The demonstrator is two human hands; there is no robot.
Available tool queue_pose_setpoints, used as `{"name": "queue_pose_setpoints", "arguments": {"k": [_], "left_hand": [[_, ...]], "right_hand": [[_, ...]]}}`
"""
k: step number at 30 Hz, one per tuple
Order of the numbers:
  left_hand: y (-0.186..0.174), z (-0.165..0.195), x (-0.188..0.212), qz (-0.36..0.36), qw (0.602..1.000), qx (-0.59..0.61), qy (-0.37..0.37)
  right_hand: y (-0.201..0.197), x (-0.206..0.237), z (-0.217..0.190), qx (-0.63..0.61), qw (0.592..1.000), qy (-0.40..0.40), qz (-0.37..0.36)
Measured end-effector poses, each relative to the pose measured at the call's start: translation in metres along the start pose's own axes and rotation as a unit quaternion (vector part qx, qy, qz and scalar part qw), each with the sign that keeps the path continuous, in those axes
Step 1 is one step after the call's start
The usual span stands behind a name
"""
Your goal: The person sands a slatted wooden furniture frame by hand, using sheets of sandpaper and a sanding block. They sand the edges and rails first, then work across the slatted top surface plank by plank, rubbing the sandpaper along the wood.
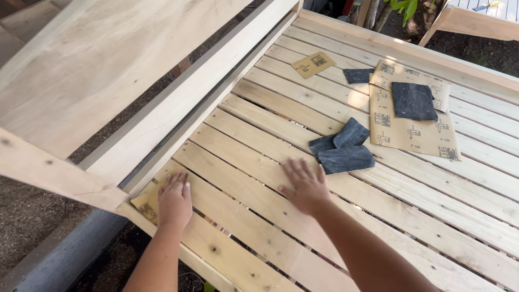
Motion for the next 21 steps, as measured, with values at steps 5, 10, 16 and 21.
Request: {"name": "queue_pose_setpoints", "arguments": {"k": [5, 10, 16, 21], "left_hand": [[-0.001, 0.033, 0.012, 0.098, 0.994, 0.038, -0.043], [0.024, 0.141, 0.025, -0.012, 0.990, 0.135, 0.042], [-0.017, 0.185, -0.019, -0.045, 0.985, 0.164, 0.021], [-0.055, 0.157, -0.106, 0.065, 0.981, 0.129, 0.131]], "right_hand": [[-0.007, -0.013, 0.086, -0.012, 0.986, 0.160, 0.042], [0.000, -0.003, 0.076, -0.027, 0.975, 0.054, 0.215], [-0.009, -0.033, 0.024, -0.034, 0.991, -0.030, 0.124], [-0.036, -0.028, 0.071, -0.026, 0.979, 0.168, 0.109]]}}
Point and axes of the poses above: each hand's wrist, its own x-axis away from the middle knuckle, its own y-axis out of the palm, z = x × y, the point moved 4 cm from there along -x, towards the middle knuckle, and after that the axes turned 12 degrees about -z, right-handed, at the moved point
